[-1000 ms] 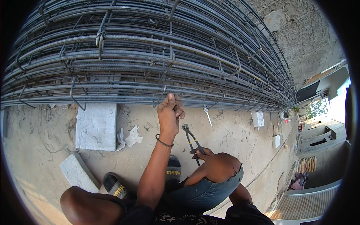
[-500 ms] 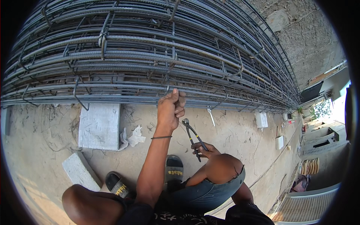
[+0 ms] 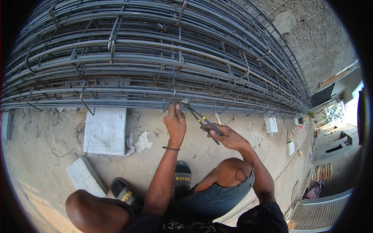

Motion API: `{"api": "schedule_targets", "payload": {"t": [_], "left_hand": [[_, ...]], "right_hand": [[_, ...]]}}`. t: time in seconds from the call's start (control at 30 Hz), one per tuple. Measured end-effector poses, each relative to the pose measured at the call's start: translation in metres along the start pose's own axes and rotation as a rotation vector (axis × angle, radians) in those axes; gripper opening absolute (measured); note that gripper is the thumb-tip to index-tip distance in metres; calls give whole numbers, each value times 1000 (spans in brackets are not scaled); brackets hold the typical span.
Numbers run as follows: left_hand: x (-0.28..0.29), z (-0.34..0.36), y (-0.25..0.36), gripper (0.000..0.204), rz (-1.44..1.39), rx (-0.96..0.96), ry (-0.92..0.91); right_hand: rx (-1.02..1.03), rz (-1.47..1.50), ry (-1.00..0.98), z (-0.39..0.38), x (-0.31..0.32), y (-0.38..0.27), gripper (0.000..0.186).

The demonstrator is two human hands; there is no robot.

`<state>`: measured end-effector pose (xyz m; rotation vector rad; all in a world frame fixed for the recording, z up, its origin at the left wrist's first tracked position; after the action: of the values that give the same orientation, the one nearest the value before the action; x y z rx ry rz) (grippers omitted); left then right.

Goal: The person secures rebar together with wire, using pliers to twist and cut the wire to bind the metal rods into a cage structure.

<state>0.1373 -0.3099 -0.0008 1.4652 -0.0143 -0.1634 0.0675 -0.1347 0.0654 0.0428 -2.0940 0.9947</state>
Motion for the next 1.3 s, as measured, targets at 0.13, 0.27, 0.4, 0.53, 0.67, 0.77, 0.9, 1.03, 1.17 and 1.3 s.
{"api": "schedule_targets", "payload": {"t": [0.13,0.27,0.4,0.53,0.67,0.77,0.9,1.03,1.17,1.3], "left_hand": [[2,-4,-7,26,-117,119,-11],[1,-2,-8,30,-224,198,-71],[-3,-5,-12,34,-330,277,-75],[-4,-9,-19,38,-380,347,-66],[-6,-10,-20,38,-394,364,-82],[-6,-10,-20,38,-408,368,-80],[-5,-11,-17,34,-417,368,-65],[-3,-8,-16,30,-400,326,-66],[-3,-10,-17,29,-410,335,-43],[-7,-12,-18,30,-405,338,-24]], "right_hand": [[113,198,-117,17,-6,-19,49],[66,185,-144,16,0,-25,49],[70,108,-145,17,2,-27,49],[88,211,-185,18,-4,-32,48],[27,242,-224,20,-5,-34,46],[-56,255,-214,21,-5,-24,45],[-254,241,-204,22,-9,-4,46],[-320,138,-212,27,-21,7,47],[-251,35,-147,32,-26,8,46],[-156,-265,44,42,-16,11,48]]}}
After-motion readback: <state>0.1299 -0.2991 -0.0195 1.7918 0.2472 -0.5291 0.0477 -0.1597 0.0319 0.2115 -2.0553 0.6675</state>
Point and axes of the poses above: each hand's wrist, its own z-axis towards the middle knuckle, its own x-axis out of the back of the hand, y = z × x, the point moved 10 cm from there along z, towards the middle knuckle, and after that the axes turned 15 degrees about y, right-handed, at the moved point
